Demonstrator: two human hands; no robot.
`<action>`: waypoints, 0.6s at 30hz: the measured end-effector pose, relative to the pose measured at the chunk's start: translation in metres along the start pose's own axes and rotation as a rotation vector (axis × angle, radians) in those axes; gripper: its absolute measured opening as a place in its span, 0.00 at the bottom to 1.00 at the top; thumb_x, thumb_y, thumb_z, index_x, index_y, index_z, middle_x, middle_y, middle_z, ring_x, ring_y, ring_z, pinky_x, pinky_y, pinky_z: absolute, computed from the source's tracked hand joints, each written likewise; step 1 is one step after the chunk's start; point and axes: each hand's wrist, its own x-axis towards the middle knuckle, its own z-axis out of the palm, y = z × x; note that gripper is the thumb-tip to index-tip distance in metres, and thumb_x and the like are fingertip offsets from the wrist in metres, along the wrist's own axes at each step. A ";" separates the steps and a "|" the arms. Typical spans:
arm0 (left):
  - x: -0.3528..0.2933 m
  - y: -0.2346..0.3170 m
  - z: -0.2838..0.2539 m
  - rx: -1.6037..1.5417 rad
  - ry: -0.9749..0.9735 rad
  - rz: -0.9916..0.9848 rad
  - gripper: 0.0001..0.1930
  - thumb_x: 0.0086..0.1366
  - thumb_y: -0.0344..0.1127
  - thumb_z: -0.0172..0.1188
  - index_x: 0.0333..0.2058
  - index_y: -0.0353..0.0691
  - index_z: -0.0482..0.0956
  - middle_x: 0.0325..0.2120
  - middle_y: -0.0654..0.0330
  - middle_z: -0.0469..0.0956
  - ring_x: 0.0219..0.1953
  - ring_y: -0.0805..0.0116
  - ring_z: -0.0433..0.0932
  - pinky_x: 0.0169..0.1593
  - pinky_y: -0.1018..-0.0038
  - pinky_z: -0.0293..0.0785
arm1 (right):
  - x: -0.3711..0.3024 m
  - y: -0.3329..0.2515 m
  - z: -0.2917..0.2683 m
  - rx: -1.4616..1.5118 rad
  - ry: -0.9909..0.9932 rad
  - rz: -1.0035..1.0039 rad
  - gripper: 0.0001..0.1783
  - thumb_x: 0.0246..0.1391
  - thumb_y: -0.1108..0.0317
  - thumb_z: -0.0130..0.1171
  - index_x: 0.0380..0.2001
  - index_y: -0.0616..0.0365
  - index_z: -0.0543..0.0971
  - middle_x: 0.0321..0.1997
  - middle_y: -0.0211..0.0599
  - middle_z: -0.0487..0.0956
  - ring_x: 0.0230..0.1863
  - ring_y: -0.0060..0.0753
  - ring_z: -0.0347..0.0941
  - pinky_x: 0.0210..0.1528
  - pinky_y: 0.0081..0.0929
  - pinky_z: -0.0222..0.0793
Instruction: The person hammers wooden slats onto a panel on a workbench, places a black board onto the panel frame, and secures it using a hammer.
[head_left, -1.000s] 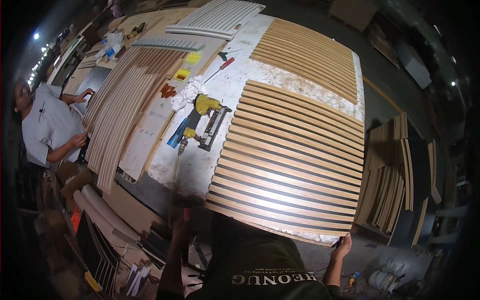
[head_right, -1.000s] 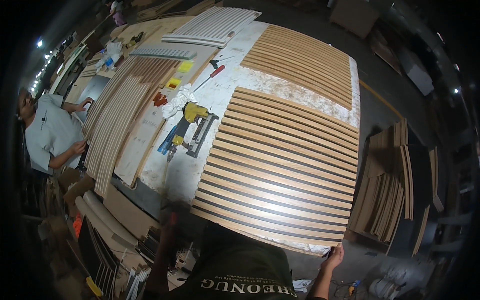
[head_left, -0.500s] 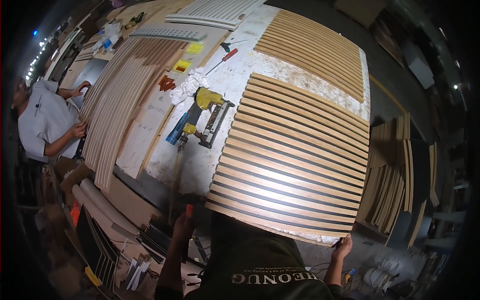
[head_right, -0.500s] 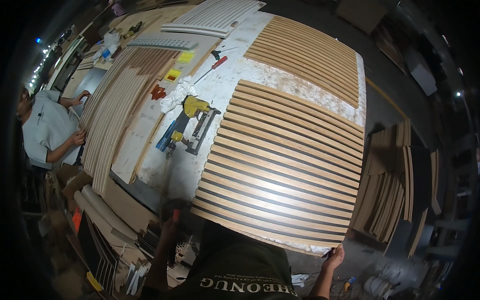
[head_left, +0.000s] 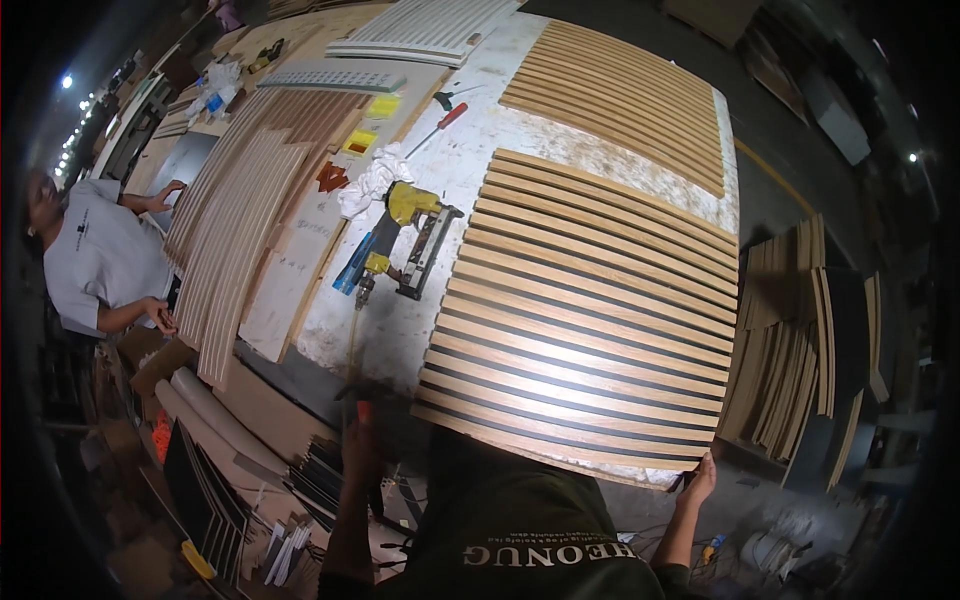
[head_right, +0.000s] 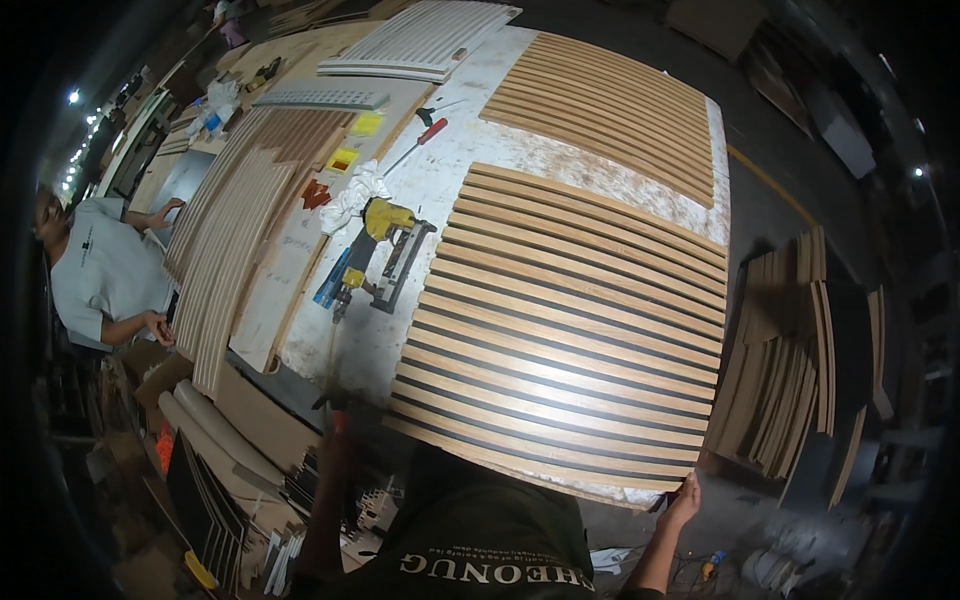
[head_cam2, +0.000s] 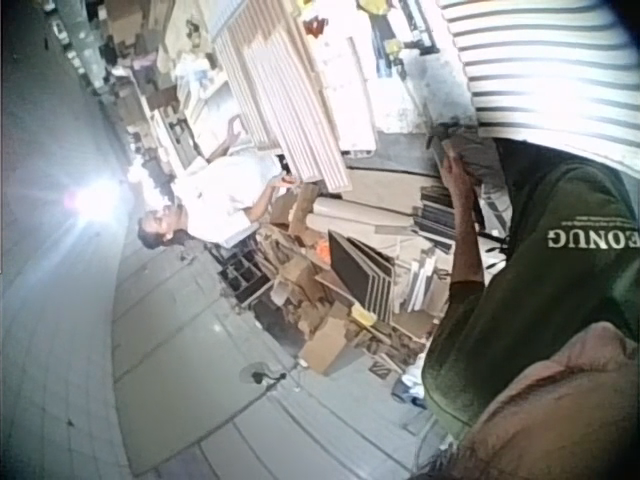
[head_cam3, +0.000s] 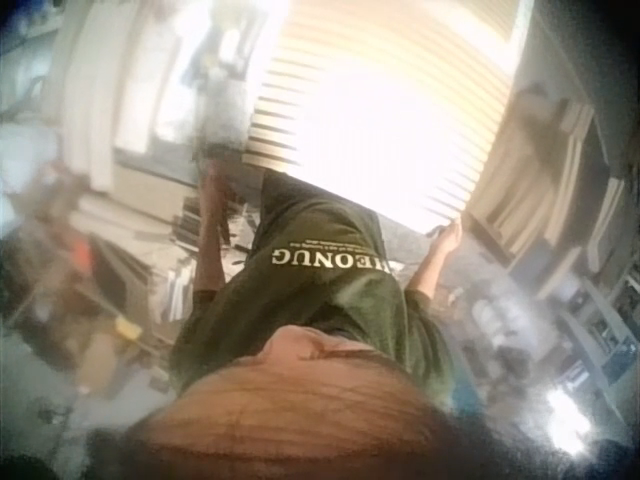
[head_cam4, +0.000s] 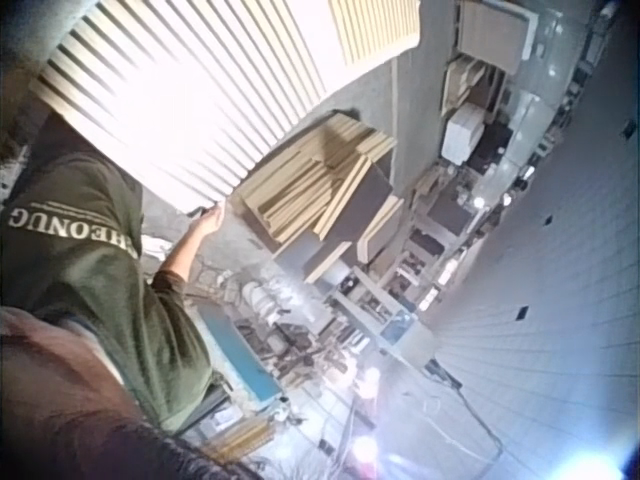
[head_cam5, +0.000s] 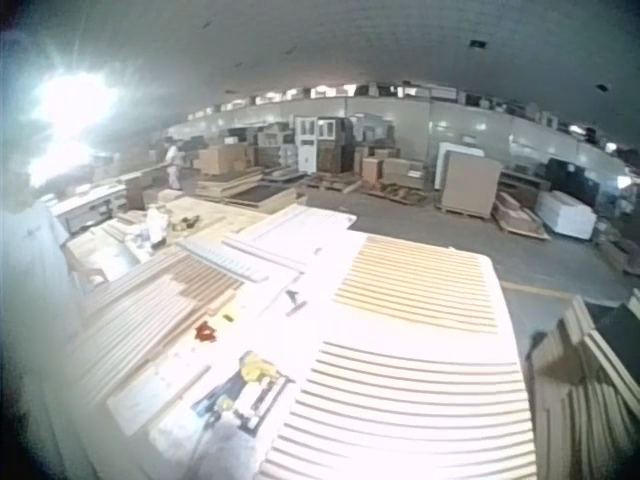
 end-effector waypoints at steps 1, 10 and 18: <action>0.004 -0.002 0.000 0.001 -0.003 0.002 0.15 0.64 0.45 0.46 0.25 0.41 0.68 0.14 0.68 0.62 0.16 0.78 0.61 0.20 0.78 0.59 | 0.004 0.001 -0.002 -0.043 -0.011 0.019 0.15 0.54 0.63 0.53 0.39 0.65 0.74 0.29 0.31 0.75 0.27 0.20 0.69 0.29 0.17 0.64; 0.016 -0.017 -0.012 0.307 -0.198 0.255 0.17 0.63 0.45 0.47 0.30 0.34 0.72 0.16 0.62 0.68 0.21 0.74 0.66 0.26 0.73 0.63 | 0.009 0.003 -0.003 -0.070 -0.015 0.008 0.10 0.53 0.65 0.53 0.31 0.62 0.76 0.17 0.20 0.67 0.18 0.12 0.57 0.21 0.14 0.52; 0.005 0.007 0.001 0.394 -0.123 0.368 0.16 0.63 0.44 0.46 0.28 0.36 0.72 0.18 0.67 0.67 0.20 0.79 0.64 0.24 0.78 0.60 | 0.006 0.001 -0.004 -0.055 -0.050 0.000 0.08 0.52 0.66 0.54 0.27 0.60 0.75 0.15 0.18 0.64 0.17 0.12 0.54 0.19 0.14 0.49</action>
